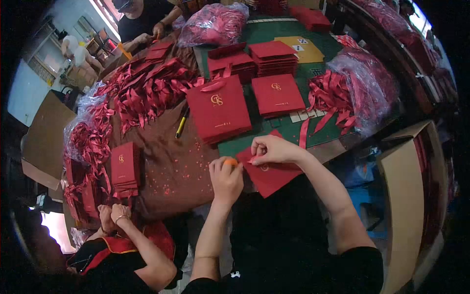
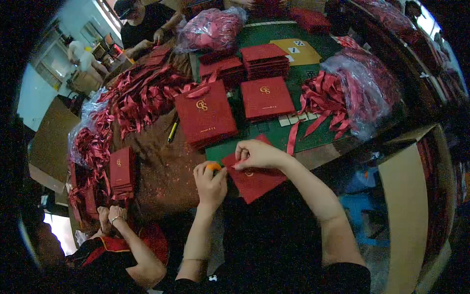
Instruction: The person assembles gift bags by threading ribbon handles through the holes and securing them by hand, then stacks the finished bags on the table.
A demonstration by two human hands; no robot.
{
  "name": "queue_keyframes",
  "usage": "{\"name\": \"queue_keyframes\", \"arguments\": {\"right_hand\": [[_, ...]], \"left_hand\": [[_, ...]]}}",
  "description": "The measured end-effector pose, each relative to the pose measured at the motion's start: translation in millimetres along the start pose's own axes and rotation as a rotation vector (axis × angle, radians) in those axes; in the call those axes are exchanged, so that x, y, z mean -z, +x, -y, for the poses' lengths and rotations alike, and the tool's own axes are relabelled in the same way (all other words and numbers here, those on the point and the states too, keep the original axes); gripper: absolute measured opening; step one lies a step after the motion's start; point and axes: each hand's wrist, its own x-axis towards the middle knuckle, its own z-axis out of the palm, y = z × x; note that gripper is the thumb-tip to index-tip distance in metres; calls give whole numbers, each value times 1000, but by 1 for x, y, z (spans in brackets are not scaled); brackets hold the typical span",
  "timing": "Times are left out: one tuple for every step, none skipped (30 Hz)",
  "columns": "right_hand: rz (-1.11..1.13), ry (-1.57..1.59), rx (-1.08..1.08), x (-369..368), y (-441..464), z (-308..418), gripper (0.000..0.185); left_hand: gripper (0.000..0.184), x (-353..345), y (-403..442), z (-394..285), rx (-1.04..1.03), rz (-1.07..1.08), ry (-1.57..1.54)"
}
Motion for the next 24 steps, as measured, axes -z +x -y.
{"name": "queue_keyframes", "arguments": {"right_hand": [[35, 13, -12, 1, 1, -1, 31], [13, -68, 35, 0, 4, -6, 32], [12, -66, 33, 1, 4, -8, 32], [-3, -71, 53, 0, 2, -5, 32], [-18, -76, 72, 0, 1, -4, 33], [-15, -33, 45, -1, 2, -6, 34], [-18, -32, 44, -1, 1, -4, 34], [-5, -39, 51, 0, 0, -2, 31], [9, -46, 59, 0, -1, 0, 28], [31, 29, 40, 1, 2, -4, 27], [29, -2, 64, 0, 3, -7, 27], [30, -35, 89, -2, 4, -8, 27], [27, -54, 72, -4, 3, -7, 26], [9, -72, 62, -6, 1, -5, 28], [-8, -89, 51, -7, 0, -3, 30], [-25, -89, 51, -8, 0, -3, 30], [-33, -136, 85, -9, 1, -5, 30], [-42, -184, 119, -10, 2, -7, 30], [-51, -172, 132, -11, 2, -9, 28], [-50, -156, 119, -12, 2, -9, 28], [-47, -142, 106, -12, 3, -9, 27], [-52, -192, 187, -12, 2, -9, 27], [-43, -190, 168, -11, 1, -6, 27], [-32, -188, 148, -10, 1, -4, 27]], "left_hand": [[8, 1, -1, 0, -2, 0, -2], [6, 1, -3, 0, -6, 1, 21], [4, 1, -4, -1, -11, 2, 44], [3, 2, -4, -2, -15, 4, 67], [7, 1, -3, -3, -7, -13, 83], [6, 1, -4, -2, -5, -11, 82], [6, 2, -5, 0, -4, -10, 80], [5, 8, -7, 3, 21, -12, 78], [5, 13, -11, 10, 49, -24, 136], [5, 19, -17, 18, 78, -36, 194], [7, 25, -25, 25, 129, -2, 211], [7, 30, -31, 31, 142, -8, 227], [8, 34, -36, 36, 156, -15, 245], [9, 37, -42, 41, 178, -4, 296], [9, 38, -46, 43, 184, -5, 304], [13, 40, -45, 43, 219, 30, 297], [18, 43, -44, 41, 254, 67, 287], [29, 44, -44, 34, 312, 133, 277], [36, 44, -40, 22, 354, 94, 290], [43, 44, -35, 8, 394, 54, 303], [48, 46, -26, -7, 373, 5, 90], [49, 43, -21, -22, 322, 68, 13], [51, 37, -19, -36, 274, 130, -64], [50, 26, -17, -47, 250, 167, -151]]}}
